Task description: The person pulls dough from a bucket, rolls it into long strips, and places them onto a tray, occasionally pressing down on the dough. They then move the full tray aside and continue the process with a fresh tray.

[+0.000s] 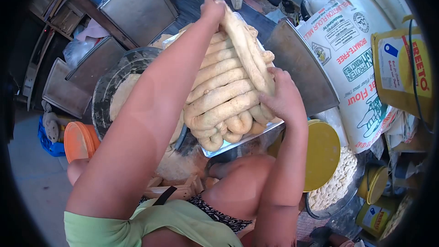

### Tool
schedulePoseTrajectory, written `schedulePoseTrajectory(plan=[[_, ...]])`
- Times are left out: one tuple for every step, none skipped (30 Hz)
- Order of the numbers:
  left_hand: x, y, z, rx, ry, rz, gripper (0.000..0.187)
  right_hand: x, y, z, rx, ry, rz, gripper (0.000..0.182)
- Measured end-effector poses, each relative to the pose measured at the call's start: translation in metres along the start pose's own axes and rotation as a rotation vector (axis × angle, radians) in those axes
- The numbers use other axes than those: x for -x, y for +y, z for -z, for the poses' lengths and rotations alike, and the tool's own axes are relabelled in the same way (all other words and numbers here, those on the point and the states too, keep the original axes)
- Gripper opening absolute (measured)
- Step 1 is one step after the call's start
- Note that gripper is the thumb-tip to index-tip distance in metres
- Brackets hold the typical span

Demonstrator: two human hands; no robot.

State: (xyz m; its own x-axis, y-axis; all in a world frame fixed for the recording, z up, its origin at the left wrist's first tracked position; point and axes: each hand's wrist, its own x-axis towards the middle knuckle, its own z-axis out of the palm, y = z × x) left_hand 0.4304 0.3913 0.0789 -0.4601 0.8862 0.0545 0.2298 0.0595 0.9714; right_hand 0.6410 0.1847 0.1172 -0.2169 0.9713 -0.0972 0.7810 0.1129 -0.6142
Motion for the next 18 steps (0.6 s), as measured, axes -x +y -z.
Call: schedulePoseTrajectory(plan=[[0.009, -0.001, 0.002, -0.325, -0.113, -0.012, 0.048, -0.001, 0.0, 0.003, -0.033, -0.058, -0.073, 0.078], [0.018, -0.002, 0.005, -0.651, -0.226, -0.025, 0.053, -0.002, 0.002, 0.002, -0.033, -0.057, -0.074, 0.078], [0.027, -0.01, 0.006, -0.681, -0.207, -0.221, 0.058, -0.002, 0.005, 0.0, 0.022, -0.024, 0.007, 0.076], [0.035, -0.01, 0.01, -0.583, -0.321, -0.402, 0.058, -0.003, 0.006, -0.003, 0.075, 0.007, 0.088, 0.073], [0.044, -0.011, 0.015, -0.481, -0.433, -0.58, 0.059, -0.005, 0.006, -0.004, 0.072, 0.005, 0.09, 0.073], [0.06, -0.015, 0.02, -0.62, -0.601, -0.668, 0.058, -0.007, 0.005, -0.005, 0.12, -0.01, 0.077, 0.072], [0.077, -0.02, 0.028, -0.759, -0.769, -0.744, 0.058, -0.008, 0.003, -0.007, 0.167, -0.031, 0.069, 0.071], [0.088, -0.025, 0.038, -0.768, -0.758, -0.726, 0.058, -0.008, 0.001, -0.007, 0.164, -0.047, 0.084, 0.071], [0.097, -0.029, 0.051, -0.667, -0.615, -0.787, 0.058, -0.008, 0.0, -0.005, 0.194, -0.039, 0.07, 0.071], [0.104, -0.034, 0.067, -0.57, -0.467, -0.844, 0.059, -0.007, -0.002, -0.005, 0.223, -0.032, 0.06, 0.071], [0.11, -0.039, 0.088, -0.588, -0.444, -0.826, 0.059, -0.005, -0.004, -0.007, 0.297, 0.044, 0.102, 0.068], [0.115, -0.044, 0.114, -0.451, -0.313, -0.731, 0.056, -0.008, -0.011, -0.012, 0.291, 0.032, 0.128, 0.068], [0.122, -0.05, 0.142, -0.311, -0.183, -0.639, 0.054, -0.01, -0.018, -0.017, 0.307, 0.196, 0.165, 0.066], [0.132, -0.066, 0.171, -0.249, -0.041, -0.525, 0.052, -0.012, -0.026, -0.02, 0.322, 0.362, 0.198, 0.064], [0.144, -0.091, 0.201, -0.181, 0.096, -0.408, 0.05, -0.013, -0.045, -0.023, 0.273, 0.406, 0.21, 0.06], [0.156, -0.12, 0.23, -0.18, 0.179, -0.313, 0.048, -0.012, -0.064, -0.03, 0.274, 0.397, 0.22, 0.06], [0.163, -0.173, 0.257, -0.287, 0.262, -0.17, 0.049, -0.01, -0.082, -0.038, 0.217, 0.374, 0.321, 0.059], [0.175, -0.226, 0.287, -0.44, 0.274, -0.017, 0.052, -0.008, -0.1, -0.049, 0.159, 0.349, 0.422, 0.057]])
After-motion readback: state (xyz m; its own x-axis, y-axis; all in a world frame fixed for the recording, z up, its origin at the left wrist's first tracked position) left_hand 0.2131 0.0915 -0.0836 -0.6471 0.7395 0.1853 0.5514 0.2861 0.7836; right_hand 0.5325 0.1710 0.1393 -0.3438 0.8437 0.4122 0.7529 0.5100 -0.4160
